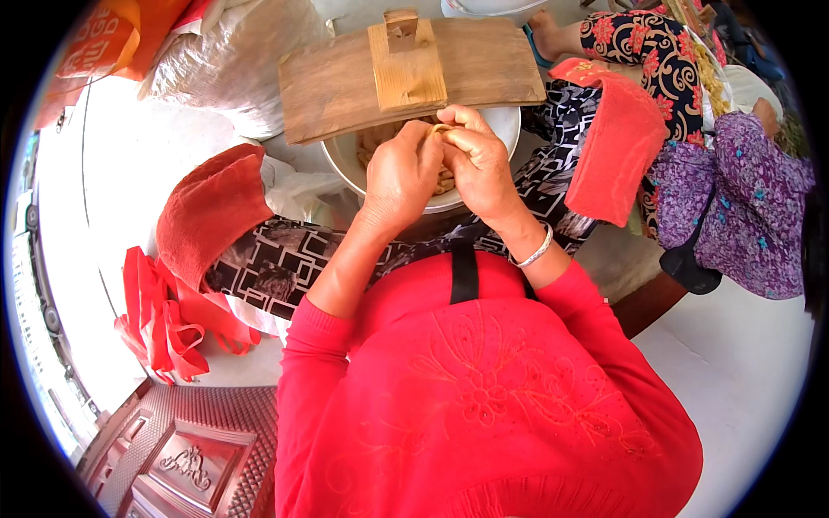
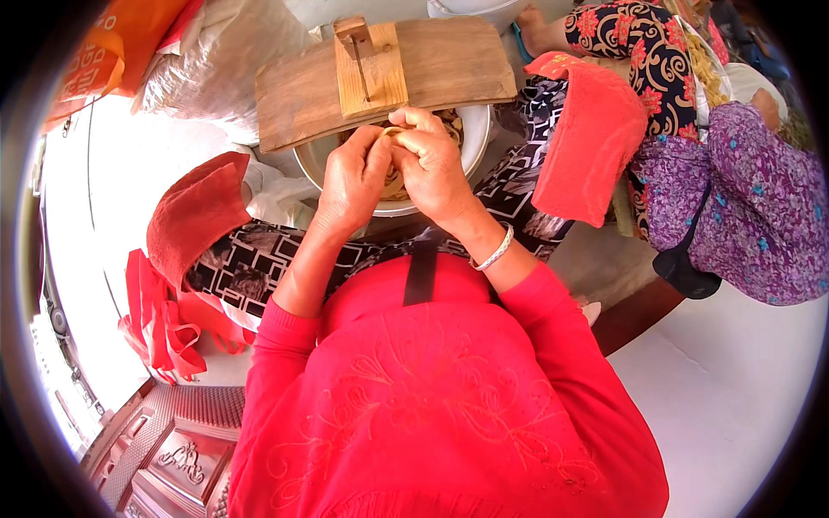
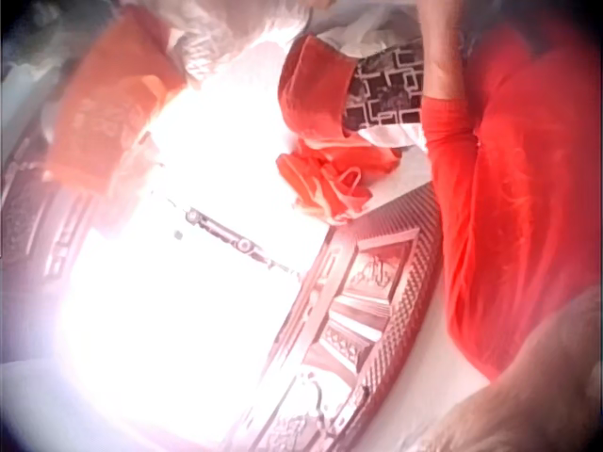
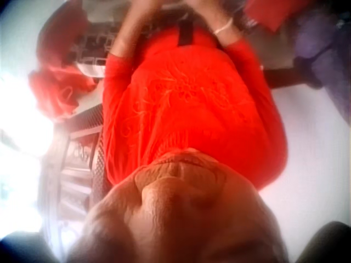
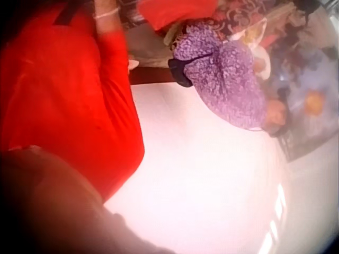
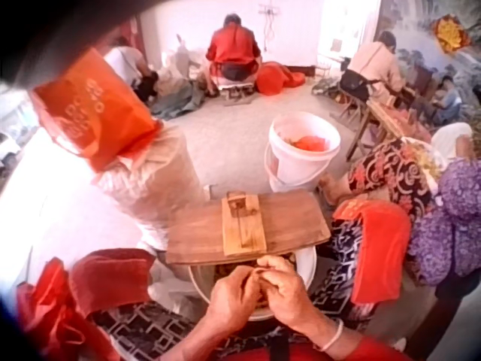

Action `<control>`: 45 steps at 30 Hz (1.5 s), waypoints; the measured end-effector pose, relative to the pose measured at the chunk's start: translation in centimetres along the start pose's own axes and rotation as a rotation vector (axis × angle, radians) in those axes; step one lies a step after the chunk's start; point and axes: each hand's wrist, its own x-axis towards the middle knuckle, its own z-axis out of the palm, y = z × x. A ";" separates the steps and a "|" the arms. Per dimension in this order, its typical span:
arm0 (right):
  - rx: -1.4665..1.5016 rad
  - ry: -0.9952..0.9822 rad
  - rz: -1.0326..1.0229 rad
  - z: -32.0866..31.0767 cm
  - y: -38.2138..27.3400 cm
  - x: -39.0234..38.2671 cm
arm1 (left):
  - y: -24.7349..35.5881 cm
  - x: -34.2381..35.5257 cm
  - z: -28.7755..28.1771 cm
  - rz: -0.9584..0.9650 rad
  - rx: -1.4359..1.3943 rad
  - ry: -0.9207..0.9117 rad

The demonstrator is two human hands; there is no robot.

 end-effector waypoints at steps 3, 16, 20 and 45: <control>0.172 0.078 0.060 -0.3 -1.2 0.2 | -1.2 -0.4 0.6 -0.050 -0.317 0.000; 0.176 -0.234 0.218 -4.1 -2.6 3.1 | -1.0 -2.0 -3.0 0.698 0.571 0.169; 0.374 -0.555 0.363 -3.7 -2.2 4.0 | -0.7 -0.8 -2.1 0.721 0.448 0.164; -0.260 -0.101 0.014 -1.1 2.1 9.3 | -4.6 10.0 -5.1 0.103 -0.071 0.049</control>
